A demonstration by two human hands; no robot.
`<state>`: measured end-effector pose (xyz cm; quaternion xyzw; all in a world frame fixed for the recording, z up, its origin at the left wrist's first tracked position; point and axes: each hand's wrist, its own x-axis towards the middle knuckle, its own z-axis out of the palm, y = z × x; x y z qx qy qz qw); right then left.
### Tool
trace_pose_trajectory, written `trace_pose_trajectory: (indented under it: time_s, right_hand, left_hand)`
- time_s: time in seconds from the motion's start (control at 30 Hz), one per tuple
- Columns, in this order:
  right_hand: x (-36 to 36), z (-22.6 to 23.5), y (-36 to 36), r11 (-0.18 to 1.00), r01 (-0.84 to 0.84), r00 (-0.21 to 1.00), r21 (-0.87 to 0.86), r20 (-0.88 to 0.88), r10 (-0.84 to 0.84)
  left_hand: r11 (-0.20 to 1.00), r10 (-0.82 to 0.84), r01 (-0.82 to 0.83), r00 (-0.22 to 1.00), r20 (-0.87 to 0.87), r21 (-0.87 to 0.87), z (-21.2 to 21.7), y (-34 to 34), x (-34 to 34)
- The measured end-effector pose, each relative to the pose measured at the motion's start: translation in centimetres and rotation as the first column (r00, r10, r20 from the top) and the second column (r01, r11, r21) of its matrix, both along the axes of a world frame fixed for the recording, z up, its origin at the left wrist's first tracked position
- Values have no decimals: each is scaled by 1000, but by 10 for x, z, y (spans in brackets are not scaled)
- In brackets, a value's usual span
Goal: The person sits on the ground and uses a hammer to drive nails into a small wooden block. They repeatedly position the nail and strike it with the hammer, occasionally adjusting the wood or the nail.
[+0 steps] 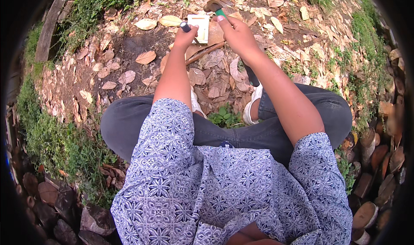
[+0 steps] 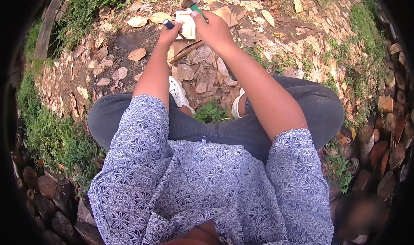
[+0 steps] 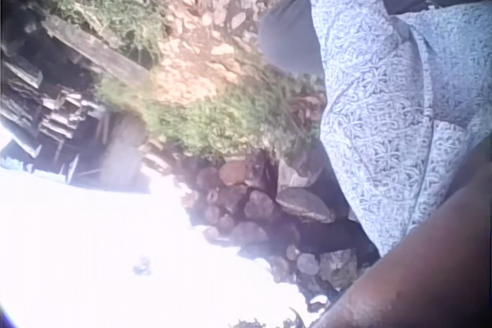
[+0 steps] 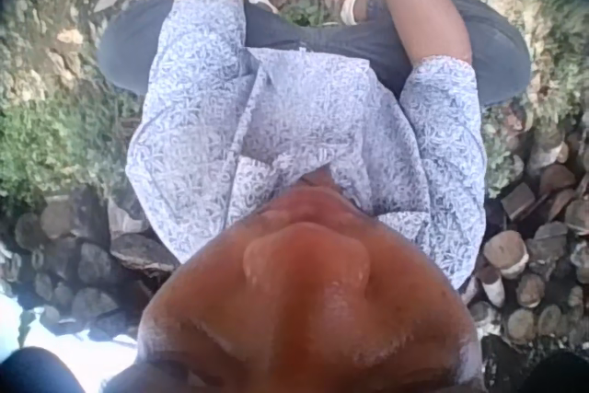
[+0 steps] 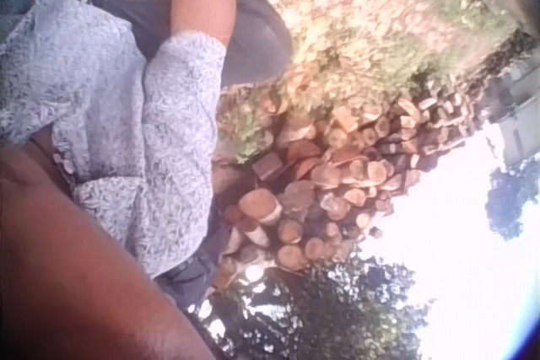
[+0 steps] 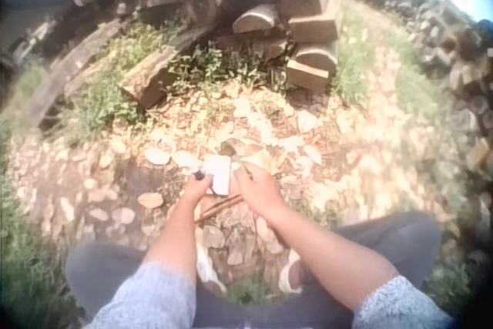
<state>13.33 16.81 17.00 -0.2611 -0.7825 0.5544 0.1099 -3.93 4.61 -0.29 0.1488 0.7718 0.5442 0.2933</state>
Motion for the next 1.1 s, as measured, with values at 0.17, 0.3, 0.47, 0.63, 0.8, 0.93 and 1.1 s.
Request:
trace_pose_trajectory:
  time_s: [0.17, 0.3, 0.47, 0.63, 0.8, 0.93, 1.1]
  right_hand:
    - [-6, 10, 8, 969, -12, 995, -245, 97, 37]
    - [-7, 19, 8, 928, 37, 995, -370, 95, -1]
    - [-7, 27, 6, 910, 12, 997, -415, 68, 19]
    - [-1, 24, 12, 909, 29, 998, -416, 64, -3]
    - [-2, 25, 8, 898, 23, 999, -439, 53, 0]
    - [-1, 27, 7, 896, 22, 998, -443, 63, 7]
    - [-4, 27, 4, 904, 26, 995, -426, 99, 18]
  left_hand:
    - [975, 201, -217, 956, 213, 56, 4, -16, 4]
    - [967, 139, -155, 986, 93, 204, 21, -5, 27]
    - [976, 3, 18, 995, -97, 217, 34, -2, 18]
    - [983, -63, 83, 990, -123, 162, 34, 6, 23]
    - [989, -88, 108, 979, -183, 100, 19, 4, 27]
    - [988, -107, 125, 978, -181, 91, 15, 3, 31]
    - [991, -110, 125, 970, -217, 56, 16, -1, 42]
